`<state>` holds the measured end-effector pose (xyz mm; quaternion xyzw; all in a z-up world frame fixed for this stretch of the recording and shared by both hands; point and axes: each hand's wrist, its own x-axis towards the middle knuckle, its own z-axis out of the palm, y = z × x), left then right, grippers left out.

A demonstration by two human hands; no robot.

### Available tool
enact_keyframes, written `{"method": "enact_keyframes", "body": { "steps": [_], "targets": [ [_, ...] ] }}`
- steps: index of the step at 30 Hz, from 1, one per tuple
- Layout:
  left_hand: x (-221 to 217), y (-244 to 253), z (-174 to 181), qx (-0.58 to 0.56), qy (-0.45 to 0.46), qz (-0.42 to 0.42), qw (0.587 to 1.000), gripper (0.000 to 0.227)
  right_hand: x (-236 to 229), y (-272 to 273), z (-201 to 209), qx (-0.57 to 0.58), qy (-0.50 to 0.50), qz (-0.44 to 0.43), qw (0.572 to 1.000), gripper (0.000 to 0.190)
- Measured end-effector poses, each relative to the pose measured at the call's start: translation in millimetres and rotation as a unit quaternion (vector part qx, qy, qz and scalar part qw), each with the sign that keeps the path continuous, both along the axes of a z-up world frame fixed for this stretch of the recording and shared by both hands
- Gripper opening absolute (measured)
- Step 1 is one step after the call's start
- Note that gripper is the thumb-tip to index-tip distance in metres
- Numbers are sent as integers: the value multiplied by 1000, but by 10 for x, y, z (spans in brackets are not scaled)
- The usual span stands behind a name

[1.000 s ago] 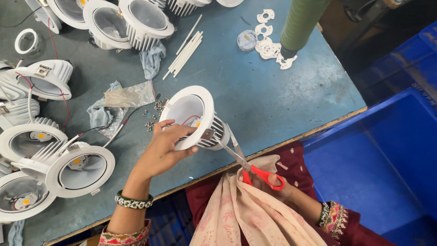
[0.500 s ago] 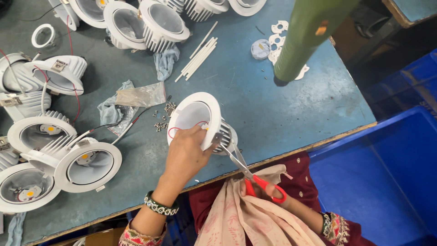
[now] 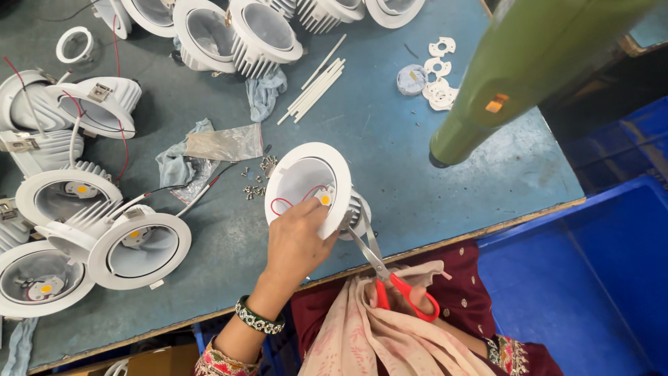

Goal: The person assembles LED light fixtures at a workbench. They use a hot glue gun to secure internal components, cut wires with scissors, and insert plastic rods into the fixture housing. Multiple unfinished LED units and small parts are visible on the table.

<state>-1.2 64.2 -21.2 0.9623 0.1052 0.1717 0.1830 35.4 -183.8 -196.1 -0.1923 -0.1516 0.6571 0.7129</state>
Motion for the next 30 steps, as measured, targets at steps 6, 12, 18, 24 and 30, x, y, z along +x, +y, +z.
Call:
{"method": "enact_keyframes", "body": {
  "steps": [6,12,18,24,30],
  "targets": [
    [12,1,-6,0,12,7,1000,26,15,-103,-13,-8,-13,0,1000,90],
    [-2,-116,-12,12,1,-10,1000,25,62,-207,-21,-12,-21,1,1000,88],
    [36,-73,59,13,35,-2,999,29,155,-376,-16,-16,-27,-10,999,86],
    [43,-126,117,23,52,1,998,32,171,-451,-120,-23,-53,-13,998,84],
    [46,-81,78,32,33,-11,999,33,305,-756,-158,-56,-153,-34,986,82]
  ]
}}
